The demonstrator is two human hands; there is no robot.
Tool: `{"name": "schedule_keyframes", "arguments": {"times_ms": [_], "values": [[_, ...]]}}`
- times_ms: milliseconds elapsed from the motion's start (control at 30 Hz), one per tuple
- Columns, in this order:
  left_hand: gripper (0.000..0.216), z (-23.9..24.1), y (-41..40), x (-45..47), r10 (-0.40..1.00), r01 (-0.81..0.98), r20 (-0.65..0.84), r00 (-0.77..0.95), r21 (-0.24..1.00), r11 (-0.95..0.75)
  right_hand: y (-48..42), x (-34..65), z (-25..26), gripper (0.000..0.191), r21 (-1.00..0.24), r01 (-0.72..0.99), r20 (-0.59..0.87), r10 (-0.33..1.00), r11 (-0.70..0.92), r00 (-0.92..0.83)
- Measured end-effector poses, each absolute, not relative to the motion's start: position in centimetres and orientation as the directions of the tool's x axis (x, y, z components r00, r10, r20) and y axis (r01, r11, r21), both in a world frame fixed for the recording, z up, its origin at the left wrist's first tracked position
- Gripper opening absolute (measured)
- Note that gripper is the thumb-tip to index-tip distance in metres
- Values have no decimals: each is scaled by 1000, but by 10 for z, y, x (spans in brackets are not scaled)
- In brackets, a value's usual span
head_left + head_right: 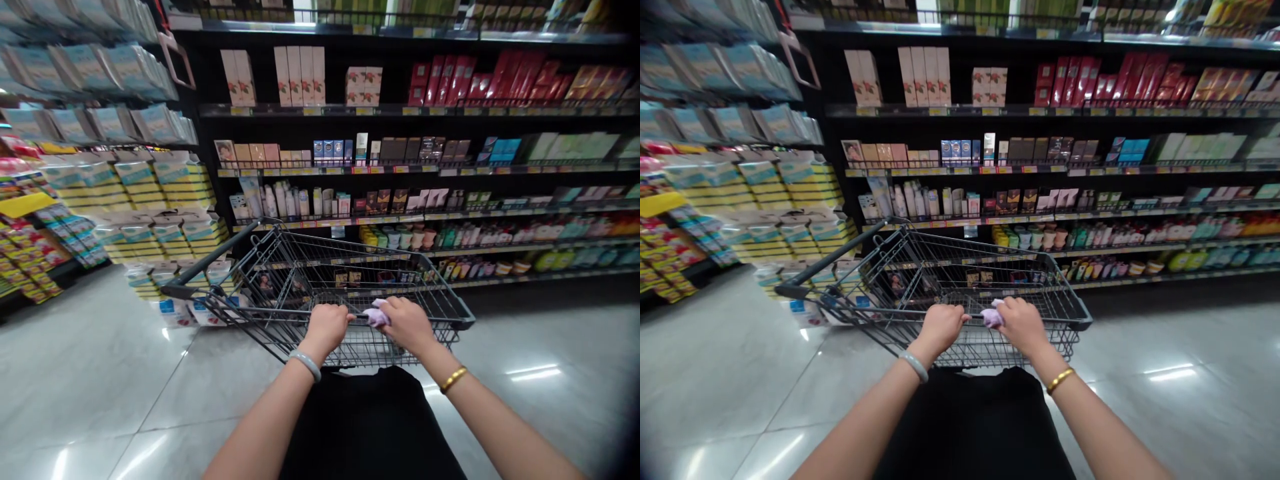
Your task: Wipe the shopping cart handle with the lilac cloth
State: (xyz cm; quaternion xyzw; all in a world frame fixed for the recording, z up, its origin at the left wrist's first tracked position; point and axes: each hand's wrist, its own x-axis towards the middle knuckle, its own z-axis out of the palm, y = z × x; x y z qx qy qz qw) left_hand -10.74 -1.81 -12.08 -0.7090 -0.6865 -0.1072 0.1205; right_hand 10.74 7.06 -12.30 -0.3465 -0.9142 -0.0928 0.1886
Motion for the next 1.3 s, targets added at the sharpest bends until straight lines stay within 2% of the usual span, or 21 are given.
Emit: {"name": "schedule_keyframes", "arguments": {"times_ms": [100, 233, 467, 600, 733, 900, 967, 1033, 1167, 1300], "values": [[43, -121, -18, -106, 947, 1000, 320, 28, -13, -25, 80, 126, -133, 30, -49, 720, 456, 657, 692, -601], [42, -123, -15, -105, 950, 1000, 311, 18, -5, -18, 71, 96, -132, 33, -153, 784, 465, 744, 602, -480], [22, -124, -15, -108, 962, 999, 267, 52, -26, -47, 40, 43, -117, 28, -54, 664, 433, 616, 746, -658], [30, -121, -21, -106, 959, 1000, 281, 28, -2, -29, 54, 77, -125, 33, -32, 630, 416, 584, 776, -697], [42, -122, -22, -103, 955, 1000, 297, 6, 25, -14, 73, 114, -142, 29, -70, 692, 496, 627, 718, -600], [42, -125, -20, -101, 945, 1000, 326, -3, 25, -6, 64, 99, -149, 30, -154, 852, 542, 763, 501, -351], [41, -125, -20, -101, 944, 999, 331, -2, 31, -9, 53, 81, -146, 29, -133, 834, 558, 736, 536, -384], [40, -123, -20, -100, 946, 999, 324, -4, 41, -10, 47, 72, -143, 27, -86, 767, 572, 662, 636, -484], [41, -122, -22, -100, 949, 998, 314, -10, 57, -9, 60, 95, -146, 38, -30, 648, 549, 554, 761, -626], [41, -124, -23, -99, 944, 999, 330, -12, 54, -6, 94, 156, -162, 40, -42, 673, 568, 572, 739, -592]]}}
